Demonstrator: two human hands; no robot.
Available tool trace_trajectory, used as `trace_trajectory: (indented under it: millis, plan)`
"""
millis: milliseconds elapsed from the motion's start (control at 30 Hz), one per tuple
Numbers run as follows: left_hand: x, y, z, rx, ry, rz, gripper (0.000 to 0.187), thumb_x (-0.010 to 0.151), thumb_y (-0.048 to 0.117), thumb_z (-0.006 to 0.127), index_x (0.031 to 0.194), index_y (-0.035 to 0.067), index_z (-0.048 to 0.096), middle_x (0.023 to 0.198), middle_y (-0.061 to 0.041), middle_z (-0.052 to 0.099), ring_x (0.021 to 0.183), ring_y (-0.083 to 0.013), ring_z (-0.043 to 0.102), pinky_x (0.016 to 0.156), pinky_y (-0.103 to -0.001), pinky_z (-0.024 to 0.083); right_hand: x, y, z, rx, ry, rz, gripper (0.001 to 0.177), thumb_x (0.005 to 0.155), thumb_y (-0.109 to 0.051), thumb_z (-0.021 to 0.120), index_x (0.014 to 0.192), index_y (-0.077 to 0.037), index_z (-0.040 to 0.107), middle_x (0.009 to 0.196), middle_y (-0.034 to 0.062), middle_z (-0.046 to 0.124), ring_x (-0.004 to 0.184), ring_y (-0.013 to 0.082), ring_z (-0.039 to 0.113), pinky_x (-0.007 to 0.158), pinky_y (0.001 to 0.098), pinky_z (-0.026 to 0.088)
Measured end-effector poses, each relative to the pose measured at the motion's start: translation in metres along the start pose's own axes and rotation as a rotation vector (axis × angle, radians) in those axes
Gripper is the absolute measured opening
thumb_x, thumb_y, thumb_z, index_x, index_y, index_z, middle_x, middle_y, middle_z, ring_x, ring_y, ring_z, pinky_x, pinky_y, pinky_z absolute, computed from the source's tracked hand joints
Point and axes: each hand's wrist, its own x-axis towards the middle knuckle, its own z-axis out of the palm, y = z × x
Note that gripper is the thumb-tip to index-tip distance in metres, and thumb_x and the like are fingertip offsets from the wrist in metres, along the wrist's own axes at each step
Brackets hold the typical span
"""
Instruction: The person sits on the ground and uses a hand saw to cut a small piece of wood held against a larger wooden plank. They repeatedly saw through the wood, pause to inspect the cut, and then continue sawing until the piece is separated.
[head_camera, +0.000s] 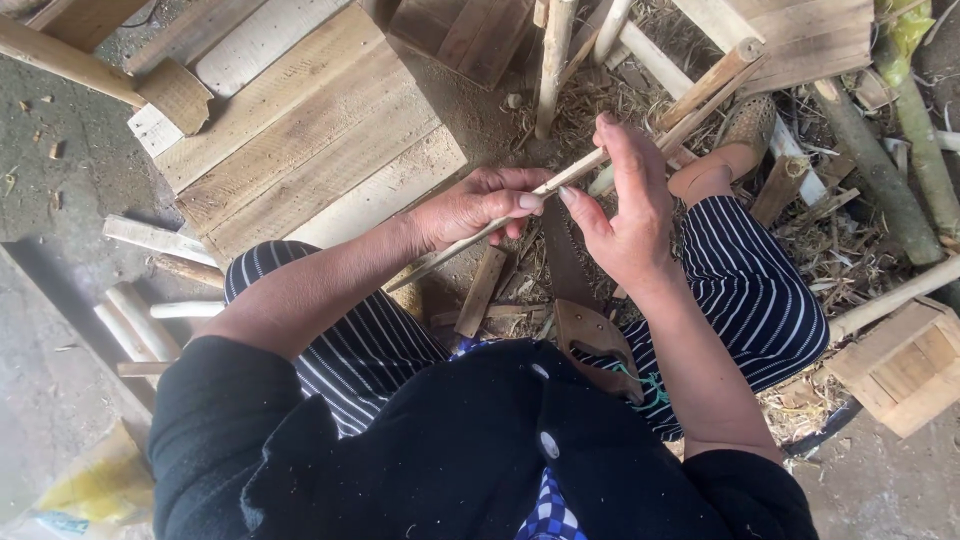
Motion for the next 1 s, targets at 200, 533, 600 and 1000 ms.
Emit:
trace_trajectory:
  millis: [200, 533, 600, 1000]
  plan:
    - [0.008, 0.011, -0.033, 0.373, 0.026, 0.081, 0.072, 0.092, 0.048, 0.071, 0.141, 0.0, 0.052, 0.098, -0.018, 0.066, 0.073, -0.0198, 0.066, 0.06, -0.027, 0.061, -0.032, 0.002, 0.003, -0.055, -0.066, 0.168, 0.072, 0.103, -0.039, 0.067, 0.16, -0.01, 0.032, 0.133, 0.0203, 0.044, 0.119, 0.0338, 0.052, 0.103, 0.0496, 0.048]
    - [-0.001, 0.031, -0.164, 1.421, 0.407, 0.037, 0.03, 0.097, 0.028, 0.078, 0.116, 0.007, 0.069, 0.099, -0.009, 0.077, 0.081, -0.0217, 0.075, 0.064, -0.032, 0.063, -0.228, -0.015, -0.024, -0.09, -0.957, 0.65, 0.053, 0.093, -0.034, 0.066, 0.142, -0.017, 0.056, 0.113, 0.0051, 0.056, 0.096, 0.0198, 0.061, 0.074, 0.0359, 0.056]
    - [0.004, 0.014, -0.182, 1.614, 0.456, 0.022, 0.039, 0.086, 0.034, 0.084, 0.111, 0.009, 0.068, 0.094, -0.012, 0.066, 0.074, -0.0214, 0.065, 0.056, -0.03, 0.059, -0.226, -0.019, -0.027, -0.14, -1.098, 0.866, 0.051, 0.096, -0.03, 0.06, 0.146, -0.035, 0.051, 0.114, -0.0021, 0.062, 0.09, 0.0144, 0.069, 0.075, 0.0355, 0.06]
    - [-0.016, 0.042, -0.145, 0.914, 0.244, 0.147, 0.045, 0.09, 0.059, 0.071, 0.081, 0.017, 0.057, 0.077, 0.003, 0.056, 0.075, -0.01, 0.055, 0.071, -0.024, 0.044, -0.155, -0.063, -0.047, 0.248, -0.768, 1.348, 0.079, 0.081, -0.033, 0.067, 0.154, -0.033, 0.038, 0.162, 0.0049, 0.039, 0.129, 0.0291, 0.059, 0.093, 0.0427, 0.061]
